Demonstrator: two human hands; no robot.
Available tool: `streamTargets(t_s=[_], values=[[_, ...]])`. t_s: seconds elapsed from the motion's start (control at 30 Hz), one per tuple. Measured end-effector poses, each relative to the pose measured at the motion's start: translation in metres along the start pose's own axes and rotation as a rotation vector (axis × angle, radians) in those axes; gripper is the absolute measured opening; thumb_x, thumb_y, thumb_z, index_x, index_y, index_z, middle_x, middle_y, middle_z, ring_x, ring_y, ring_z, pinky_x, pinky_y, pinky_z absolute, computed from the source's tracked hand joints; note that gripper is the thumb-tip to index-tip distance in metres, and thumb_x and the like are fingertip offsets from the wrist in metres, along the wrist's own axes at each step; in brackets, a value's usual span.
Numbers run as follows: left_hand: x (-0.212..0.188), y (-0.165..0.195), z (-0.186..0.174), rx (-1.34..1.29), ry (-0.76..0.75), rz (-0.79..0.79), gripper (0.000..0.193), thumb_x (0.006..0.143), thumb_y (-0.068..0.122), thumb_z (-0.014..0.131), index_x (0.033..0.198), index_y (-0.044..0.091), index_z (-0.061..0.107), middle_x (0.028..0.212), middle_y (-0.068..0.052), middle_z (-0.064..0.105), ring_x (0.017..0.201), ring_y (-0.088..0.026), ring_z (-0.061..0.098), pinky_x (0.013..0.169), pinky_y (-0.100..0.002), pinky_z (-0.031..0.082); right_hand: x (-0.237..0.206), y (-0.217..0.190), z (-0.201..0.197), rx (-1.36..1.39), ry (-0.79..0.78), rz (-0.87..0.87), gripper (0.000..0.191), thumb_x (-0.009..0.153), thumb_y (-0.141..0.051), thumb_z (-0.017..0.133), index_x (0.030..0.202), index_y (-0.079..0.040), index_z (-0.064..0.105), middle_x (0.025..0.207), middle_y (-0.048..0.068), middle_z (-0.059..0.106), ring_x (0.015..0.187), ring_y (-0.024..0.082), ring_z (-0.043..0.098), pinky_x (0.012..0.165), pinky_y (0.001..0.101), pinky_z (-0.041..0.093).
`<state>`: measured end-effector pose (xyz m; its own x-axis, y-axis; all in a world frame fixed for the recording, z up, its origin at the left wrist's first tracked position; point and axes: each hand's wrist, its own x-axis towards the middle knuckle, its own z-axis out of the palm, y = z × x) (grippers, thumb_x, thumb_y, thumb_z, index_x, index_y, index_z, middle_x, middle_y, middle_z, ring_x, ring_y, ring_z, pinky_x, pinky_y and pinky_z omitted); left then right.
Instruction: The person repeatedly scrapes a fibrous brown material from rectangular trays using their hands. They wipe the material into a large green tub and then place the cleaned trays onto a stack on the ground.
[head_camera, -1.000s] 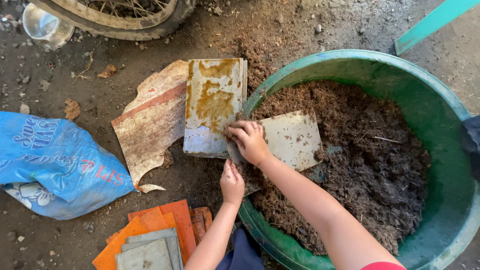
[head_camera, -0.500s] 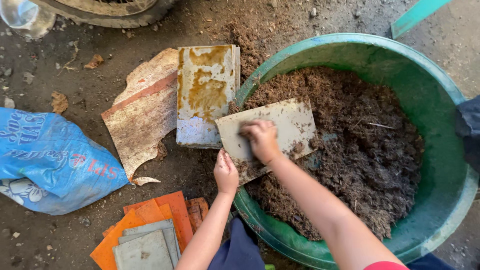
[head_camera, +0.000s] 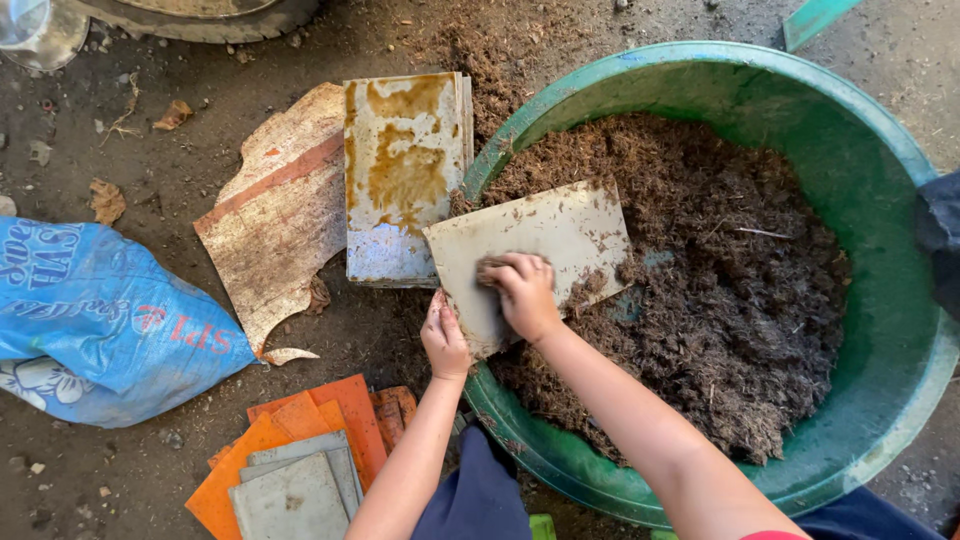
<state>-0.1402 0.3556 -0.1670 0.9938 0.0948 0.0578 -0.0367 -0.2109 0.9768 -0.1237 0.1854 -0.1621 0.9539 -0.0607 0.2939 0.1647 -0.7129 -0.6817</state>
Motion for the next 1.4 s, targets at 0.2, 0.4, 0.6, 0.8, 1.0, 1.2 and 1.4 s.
streamTargets(t_s=[0.2,0.4,0.6,0.8,1.0,1.2,1.4], values=[[0.003,0.001,-0.003,0.075,0.032,0.061,0.046,0.112,0.027,0.044,0.133,-0.011,0.059,0.13,-0.021,0.068,0.121,-0.027,0.065,0.104,-0.036,0.048,-0.021,-0.019,-0.001,-0.015,-0.179,-0.402,0.034,0.087,-0.01,0.065,0.12,-0.019,0.069,0.13,0.007,0.061,0.127,0.032,0.05,0.109,0.0507,0.034],[0.004,0.007,0.001,0.074,0.068,-0.096,0.043,0.108,0.024,0.044,0.129,-0.008,0.064,0.12,-0.019,0.074,0.109,-0.025,0.07,0.096,-0.035,0.053,-0.047,0.015,-0.023,-0.053,-0.196,-0.471,0.031,0.084,-0.006,0.066,0.111,-0.023,0.065,0.13,0.005,0.061,0.124,0.03,0.053,0.107,0.0511,0.035],[0.005,0.001,-0.002,0.066,0.072,-0.074,0.041,0.109,0.023,0.046,0.129,-0.009,0.062,0.123,-0.019,0.072,0.111,-0.024,0.069,0.098,-0.033,0.052,-0.036,-0.015,0.005,-0.02,-0.062,-0.233,0.035,0.088,-0.003,0.066,0.116,-0.024,0.067,0.129,0.004,0.061,0.126,0.029,0.052,0.108,0.05,0.036],[0.005,0.004,0.004,0.218,0.088,-0.013,0.034,0.103,0.016,0.058,0.124,-0.008,0.066,0.113,-0.019,0.076,0.099,-0.021,0.073,0.089,-0.032,0.056,-0.091,-0.004,-0.011,-0.012,-0.267,-0.379,0.039,0.081,-0.012,0.068,0.118,-0.023,0.07,0.13,0.008,0.061,0.124,0.032,0.05,0.104,0.0538,0.036],[0.004,0.004,0.008,0.304,0.111,-0.037,0.032,0.102,0.016,0.059,0.125,-0.006,0.066,0.106,-0.018,0.077,0.09,-0.02,0.075,0.082,-0.031,0.057,-0.08,0.057,-0.054,0.27,0.006,0.69,0.022,0.1,-0.012,0.047,0.101,-0.008,0.069,0.126,0.015,0.065,0.119,0.032,0.057,0.113,0.0501,0.049],[0.002,0.0,0.006,0.359,0.13,0.014,0.034,0.103,0.015,0.058,0.128,-0.007,0.064,0.11,-0.021,0.075,0.094,-0.023,0.075,0.083,-0.032,0.057,-0.053,-0.012,-0.028,-0.016,-0.023,0.918,0.024,0.104,-0.013,0.041,0.124,0.0,0.048,0.131,0.021,0.044,0.122,0.034,0.039,0.11,0.0515,0.035],[-0.001,-0.003,0.003,0.379,0.105,-0.064,0.037,0.104,0.017,0.057,0.132,-0.006,0.063,0.111,-0.021,0.075,0.092,-0.024,0.074,0.082,-0.033,0.057,-0.061,-0.053,-0.01,-0.009,-0.097,0.406,0.023,0.091,-0.006,0.055,0.112,-0.005,0.063,0.129,0.019,0.053,0.125,0.036,0.043,0.109,0.0516,0.03]])
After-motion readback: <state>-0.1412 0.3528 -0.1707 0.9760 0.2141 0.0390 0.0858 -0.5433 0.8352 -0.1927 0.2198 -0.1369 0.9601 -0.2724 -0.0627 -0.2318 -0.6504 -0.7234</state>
